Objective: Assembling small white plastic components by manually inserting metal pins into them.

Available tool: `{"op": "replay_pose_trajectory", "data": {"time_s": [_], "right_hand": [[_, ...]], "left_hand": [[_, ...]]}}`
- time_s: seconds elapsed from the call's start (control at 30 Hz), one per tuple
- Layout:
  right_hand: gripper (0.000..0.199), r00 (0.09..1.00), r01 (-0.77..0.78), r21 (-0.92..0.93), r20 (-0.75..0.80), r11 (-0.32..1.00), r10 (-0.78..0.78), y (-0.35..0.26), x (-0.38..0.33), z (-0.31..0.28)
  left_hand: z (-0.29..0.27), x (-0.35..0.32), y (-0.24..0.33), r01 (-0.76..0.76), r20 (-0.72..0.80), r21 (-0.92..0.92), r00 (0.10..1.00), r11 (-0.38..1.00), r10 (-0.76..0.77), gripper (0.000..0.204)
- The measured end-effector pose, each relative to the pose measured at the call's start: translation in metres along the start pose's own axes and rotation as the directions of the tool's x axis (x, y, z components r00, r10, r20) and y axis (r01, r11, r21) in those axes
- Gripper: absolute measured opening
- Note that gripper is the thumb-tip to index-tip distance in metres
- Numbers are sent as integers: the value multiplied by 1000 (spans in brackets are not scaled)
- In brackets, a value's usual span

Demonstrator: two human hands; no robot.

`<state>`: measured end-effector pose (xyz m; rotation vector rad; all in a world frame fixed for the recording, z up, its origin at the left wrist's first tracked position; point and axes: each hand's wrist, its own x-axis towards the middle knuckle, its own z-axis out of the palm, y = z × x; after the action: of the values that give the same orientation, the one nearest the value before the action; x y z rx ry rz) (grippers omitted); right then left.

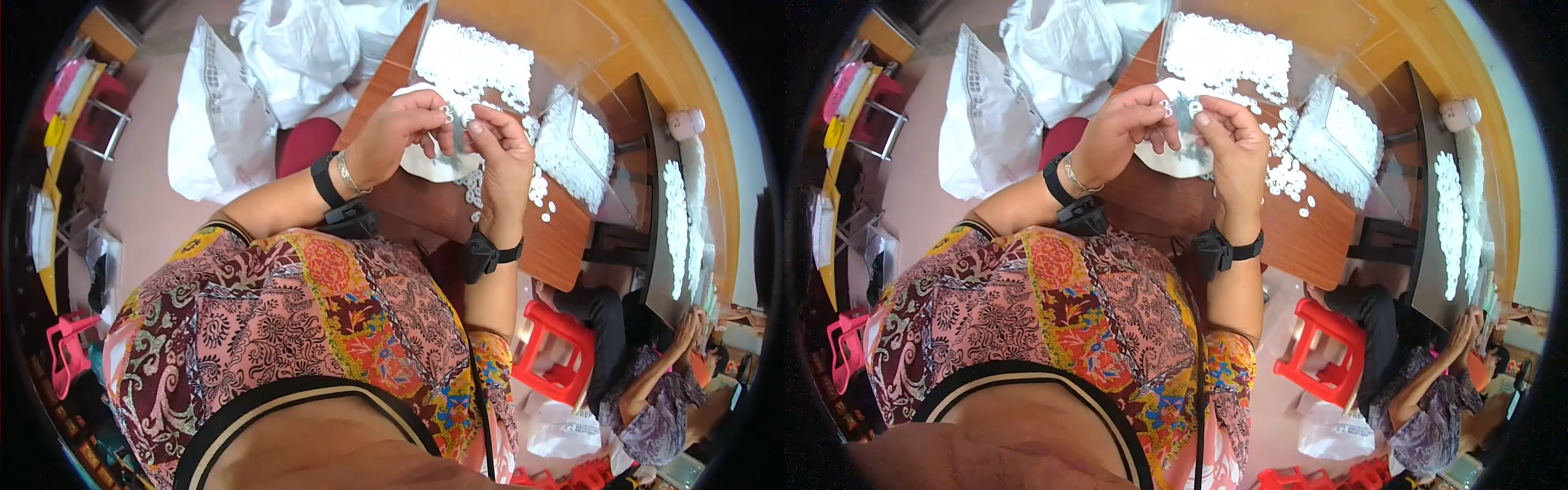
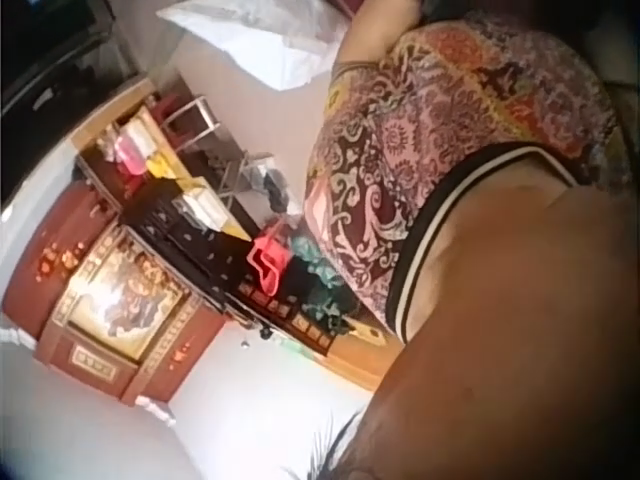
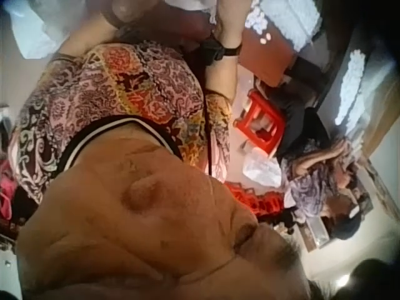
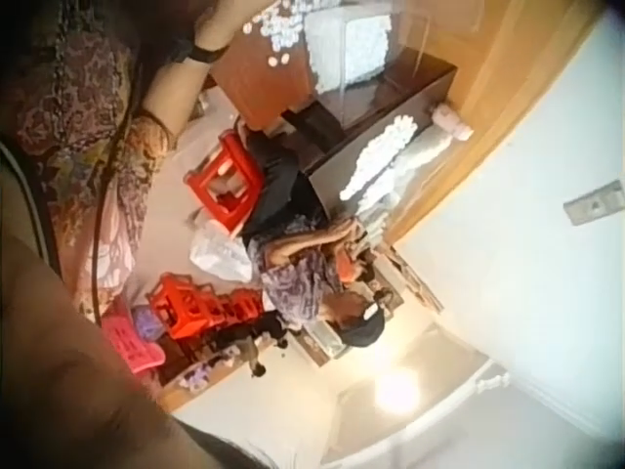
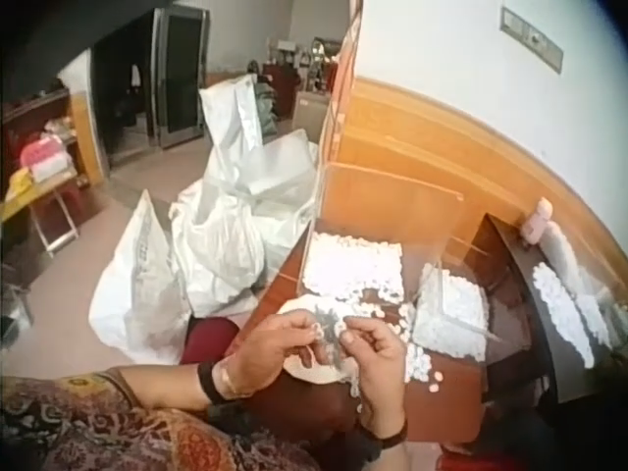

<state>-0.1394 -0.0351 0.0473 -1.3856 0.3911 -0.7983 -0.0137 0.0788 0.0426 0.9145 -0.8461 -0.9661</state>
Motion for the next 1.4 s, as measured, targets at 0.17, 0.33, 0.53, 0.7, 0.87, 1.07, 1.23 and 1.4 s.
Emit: {"op": "replay_pose_trajectory", "data": {"time_s": [0.17, 0.33, 0.53, 0.7, 0.87, 1.07, 1.23, 1.4], "right_hand": [[21, 995, 67, 11, 73, 998, -67, -11, 11, 24], [19, 996, 23, 84, 88, 996, -30, -20, 16, 36], [18, 992, 23, 115, 123, 993, -38, -16, 21, 37], [18, 995, 56, 106, 81, 993, -64, -19, 21, 35], [17, 995, 77, 55, 54, 995, -80, -15, 19, 30], [18, 995, 90, 12, 51, 996, -91, -15, 17, 29], [18, 994, 88, 9, 57, 996, -88, -16, 15, 31], [17, 991, 125, -91, 54, 988, -121, -12, 14, 29]], "left_hand": [[-9, 3, 14, -85, -103, -102, 992, 991, 75, 18], [-14, 4, 19, -151, -135, -64, 981, 986, 142, 18], [-13, 5, 20, -136, -153, -67, 980, 988, 124, 17], [-15, 6, 16, -78, -175, 92, 980, 993, 93, 14], [-11, 6, 12, -43, -168, 174, 983, 984, 73, 14], [-11, 5, 9, -19, -182, 224, 981, 974, 61, 14], [-9, 4, 8, -14, -184, 224, 981, 975, 56, 15], [-10, 3, 5, -9, -186, 233, 981, 972, 53, 15]]}}
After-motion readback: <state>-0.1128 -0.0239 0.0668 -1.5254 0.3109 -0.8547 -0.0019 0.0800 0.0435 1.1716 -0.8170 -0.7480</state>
